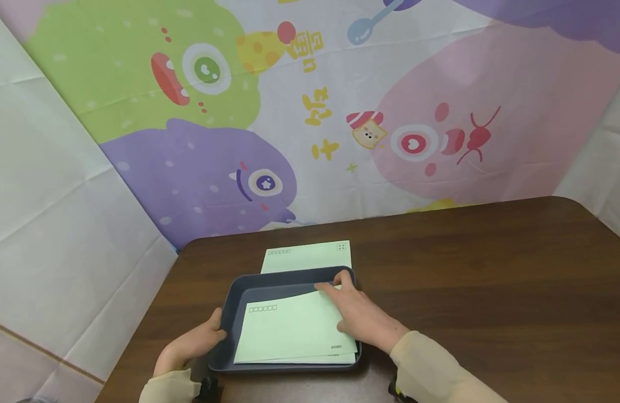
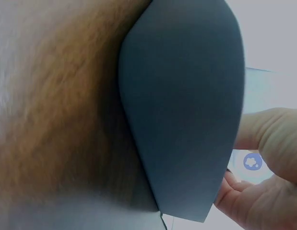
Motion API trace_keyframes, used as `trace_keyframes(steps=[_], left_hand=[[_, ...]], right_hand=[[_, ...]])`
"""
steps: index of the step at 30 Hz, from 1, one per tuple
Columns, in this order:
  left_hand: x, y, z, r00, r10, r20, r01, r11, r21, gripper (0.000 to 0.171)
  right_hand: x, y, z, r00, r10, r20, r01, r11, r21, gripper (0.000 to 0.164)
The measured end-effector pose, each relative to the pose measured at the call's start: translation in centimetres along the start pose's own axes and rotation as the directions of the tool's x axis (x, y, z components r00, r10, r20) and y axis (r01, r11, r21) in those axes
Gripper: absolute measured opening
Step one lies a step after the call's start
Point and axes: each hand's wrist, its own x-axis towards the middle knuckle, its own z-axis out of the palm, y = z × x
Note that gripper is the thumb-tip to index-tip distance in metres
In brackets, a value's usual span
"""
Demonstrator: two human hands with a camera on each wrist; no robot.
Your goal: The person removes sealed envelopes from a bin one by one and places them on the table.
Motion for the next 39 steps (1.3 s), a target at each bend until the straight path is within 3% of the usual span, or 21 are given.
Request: trace_keyframes(steps=[8,13,19,25,31,39], left_hand=[[-0.17,0.13,0.09,1.000,-0.010,-0.003,0.010,1.000,-0.016,0.065],[-0.13,0.04,0.09,1.000,-0.004,-0.007,0.004,1.000,-0.011,0.065],[-0.10,0.10,0.05,1.000,0.009,-0.012,-0.009,1.000,0.016,0.065],[-0.09,0.17,0.09,1.000,0.013,-0.021,-0.012,0.999,0.045,0.064],[-0.11,0.15,0.10,1.000,0.011,-0.017,-0.010,0.999,0.044,0.065],[-0.17,0.18,-0.01,1.000,0.010,-0.004,-0.009,1.000,0.022,0.065]], right_hand=[[0.01,-0.22,0.23,0.992,0.121,-0.031,-0.118,0.989,0.085,0.106],[0.11,-0.25,0.47,0.982,0.162,-0.101,-0.151,0.983,0.110,0.108],[0.27,-0.17,0.53,0.970,0.232,-0.076,-0.210,0.952,0.223,0.106],[0.16,-0.29,0.44,0.968,0.237,-0.078,-0.214,0.949,0.233,0.085],[-0.08,-0.25,0.43,0.983,0.178,-0.051,-0.164,0.966,0.198,0.033],[-0.36,-0.20,0.54,0.992,0.101,-0.069,-0.093,0.989,0.114,0.008]])
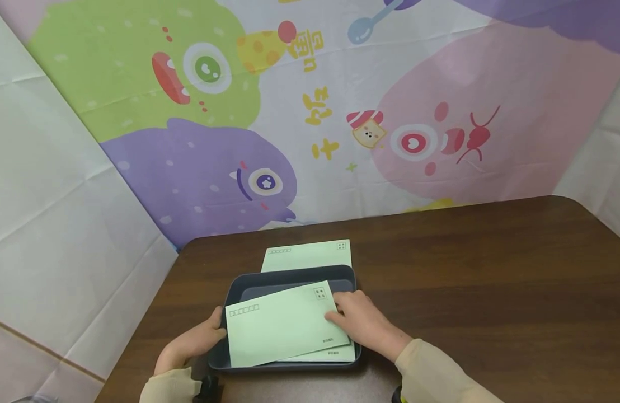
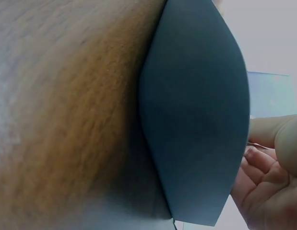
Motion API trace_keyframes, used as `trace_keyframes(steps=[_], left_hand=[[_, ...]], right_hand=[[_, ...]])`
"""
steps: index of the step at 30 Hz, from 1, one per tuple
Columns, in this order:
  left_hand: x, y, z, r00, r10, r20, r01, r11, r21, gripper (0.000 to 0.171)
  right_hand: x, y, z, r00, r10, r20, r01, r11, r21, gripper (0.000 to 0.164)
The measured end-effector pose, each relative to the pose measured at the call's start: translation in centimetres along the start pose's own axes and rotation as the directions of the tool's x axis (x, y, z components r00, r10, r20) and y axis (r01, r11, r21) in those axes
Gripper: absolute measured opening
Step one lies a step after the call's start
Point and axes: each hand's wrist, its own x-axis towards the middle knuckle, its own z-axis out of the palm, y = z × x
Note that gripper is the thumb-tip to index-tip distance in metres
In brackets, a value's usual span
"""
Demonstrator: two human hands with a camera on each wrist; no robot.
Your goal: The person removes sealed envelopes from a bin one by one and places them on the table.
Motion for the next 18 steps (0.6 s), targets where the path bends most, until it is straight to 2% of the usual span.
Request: trace_keyframes(steps=[5,8,13,18], left_hand=[[-0.05,0.05,0.03,1.000,-0.024,0.000,0.024,1.000,0.001,0.065],[-0.08,0.08,0.04,1.000,-0.025,-0.003,0.025,1.000,0.006,0.065],[-0.12,0.07,0.07,1.000,-0.013,-0.005,0.013,1.000,0.001,0.065],[-0.07,-0.09,0.10,1.000,-0.007,-0.009,0.007,1.000,0.002,0.065]], right_hand=[[-0.24,0.08,0.18,0.999,-0.046,-0.019,0.046,0.999,-0.005,0.017],[-0.43,0.11,0.23,0.998,-0.057,-0.008,0.058,0.997,0.052,0.016],[-0.66,0.11,0.31,0.999,-0.003,0.040,-0.004,0.986,0.167,0.010],[-0.76,-0.02,0.34,0.999,0.004,0.051,-0.012,0.988,0.151,0.008]])
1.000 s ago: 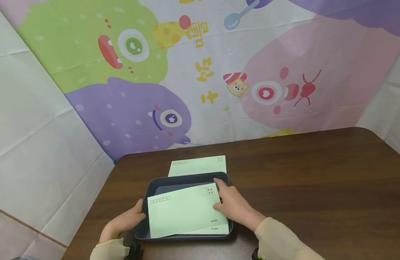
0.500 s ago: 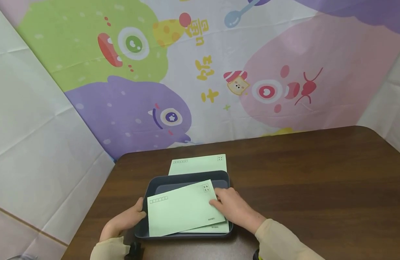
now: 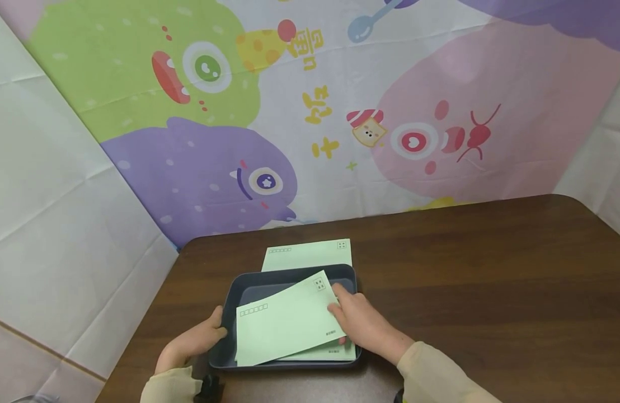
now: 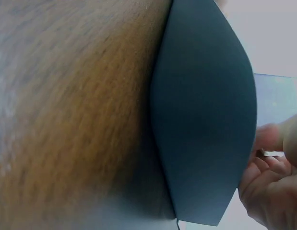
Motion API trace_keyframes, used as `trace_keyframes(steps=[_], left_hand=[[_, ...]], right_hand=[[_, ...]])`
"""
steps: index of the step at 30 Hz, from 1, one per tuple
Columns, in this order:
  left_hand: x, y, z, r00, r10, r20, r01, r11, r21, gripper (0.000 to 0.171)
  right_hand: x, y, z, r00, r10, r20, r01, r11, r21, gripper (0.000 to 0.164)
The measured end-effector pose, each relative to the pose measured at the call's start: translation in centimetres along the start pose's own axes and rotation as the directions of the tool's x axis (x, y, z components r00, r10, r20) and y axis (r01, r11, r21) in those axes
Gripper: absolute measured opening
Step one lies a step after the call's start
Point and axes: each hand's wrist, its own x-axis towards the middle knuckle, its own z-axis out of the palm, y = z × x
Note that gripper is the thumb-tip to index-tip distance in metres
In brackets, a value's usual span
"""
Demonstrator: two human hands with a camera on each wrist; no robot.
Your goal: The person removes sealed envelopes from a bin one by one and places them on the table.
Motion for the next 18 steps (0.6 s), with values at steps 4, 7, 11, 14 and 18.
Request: trace_keyframes(steps=[4,7,11,14,18], left_hand=[[0.15,-0.15,0.00,1.000,0.002,-0.005,-0.002,1.000,0.006,0.065],[0.26,-0.25,0.04,1.000,-0.008,-0.007,0.008,1.000,0.005,0.065],[0.29,-0.29,0.12,1.000,-0.016,-0.010,0.016,1.000,0.006,0.065],[0.21,-0.17,0.13,1.000,0.001,-0.011,-0.001,1.000,0.005,0.065],[0.07,0.02,0.02,1.000,0.023,-0.016,-0.023,1.000,0.009,0.067]], right_hand=[[-0.14,-0.32,-0.15,1.000,-0.015,0.021,0.017,0.998,-0.055,0.019],[-0.25,-0.46,-0.18,1.000,-0.023,0.013,0.025,0.994,-0.103,0.028],[-0.35,-0.43,-0.21,0.999,-0.032,0.006,0.033,0.992,-0.125,0.022],[-0.45,-0.36,-0.28,1.000,-0.025,-0.006,0.025,0.995,-0.097,0.011],[-0.48,-0.13,-0.45,0.998,-0.029,-0.049,0.027,0.999,-0.039,0.007]])
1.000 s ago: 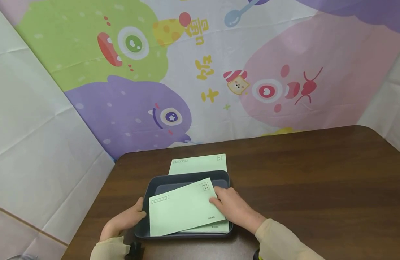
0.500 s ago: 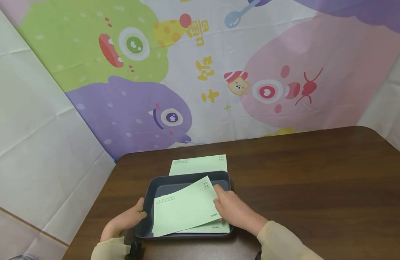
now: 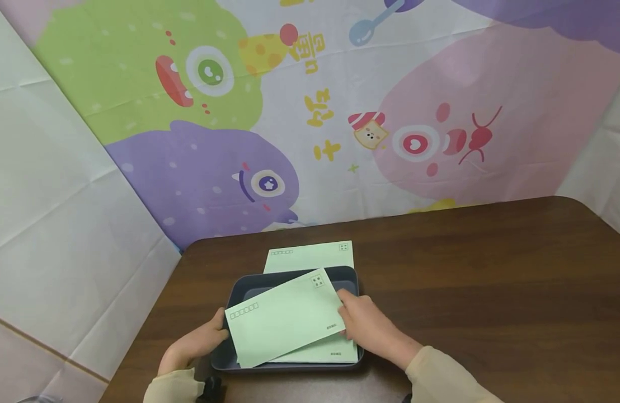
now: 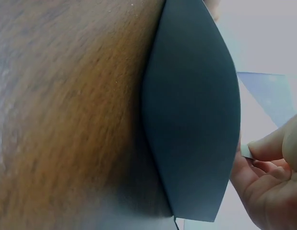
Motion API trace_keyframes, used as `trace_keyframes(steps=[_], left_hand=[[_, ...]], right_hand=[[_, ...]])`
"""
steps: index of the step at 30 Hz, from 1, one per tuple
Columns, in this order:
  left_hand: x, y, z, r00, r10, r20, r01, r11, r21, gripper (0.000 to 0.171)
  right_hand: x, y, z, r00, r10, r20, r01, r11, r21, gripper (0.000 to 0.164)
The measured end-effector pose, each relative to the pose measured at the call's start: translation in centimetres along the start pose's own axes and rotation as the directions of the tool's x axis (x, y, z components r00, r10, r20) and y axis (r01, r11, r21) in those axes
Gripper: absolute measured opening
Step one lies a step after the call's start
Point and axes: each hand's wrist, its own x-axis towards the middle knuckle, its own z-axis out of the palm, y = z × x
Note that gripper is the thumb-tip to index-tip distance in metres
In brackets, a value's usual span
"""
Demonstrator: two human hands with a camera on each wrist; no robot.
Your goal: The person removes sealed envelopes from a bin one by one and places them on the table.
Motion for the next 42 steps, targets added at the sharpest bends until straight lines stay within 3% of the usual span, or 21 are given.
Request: trace_keyframes(steps=[7,11,16,23,33,42], left_hand=[[0.0,-0.2,0.0,1.000,-0.021,-0.004,0.021,1.000,0.013,0.066],[0.0,-0.3,0.0,1.000,-0.023,-0.001,0.023,1.000,0.017,0.066],[0.0,-0.2,0.0,1.000,-0.025,-0.008,0.025,1.000,0.003,0.065],[-0.2,-0.3,-0.1,1.000,-0.001,-0.006,0.001,1.000,-0.028,0.066],[0.0,-0.4,-0.2,1.000,-0.002,0.002,0.002,0.999,-0.032,0.066],[-0.1,-0.1,-0.2,1.000,0.008,0.006,-0.007,1.000,-0.024,0.066]], right_hand=[[0.1,0.7,-0.5,0.998,-0.028,-0.056,0.036,0.989,0.140,0.008],[0.3,0.9,-0.6,0.995,0.026,-0.101,-0.007,0.983,0.184,0.012],[0.4,0.9,-0.7,0.974,0.124,-0.191,-0.074,0.966,0.248,0.014],[0.5,1.2,-0.9,0.945,0.152,-0.290,-0.057,0.949,0.310,0.018],[0.7,1.7,-1.6,0.936,0.193,-0.295,-0.065,0.917,0.393,0.027],[1.1,2.7,-2.7,0.929,0.235,-0.286,-0.054,0.851,0.523,0.032]])
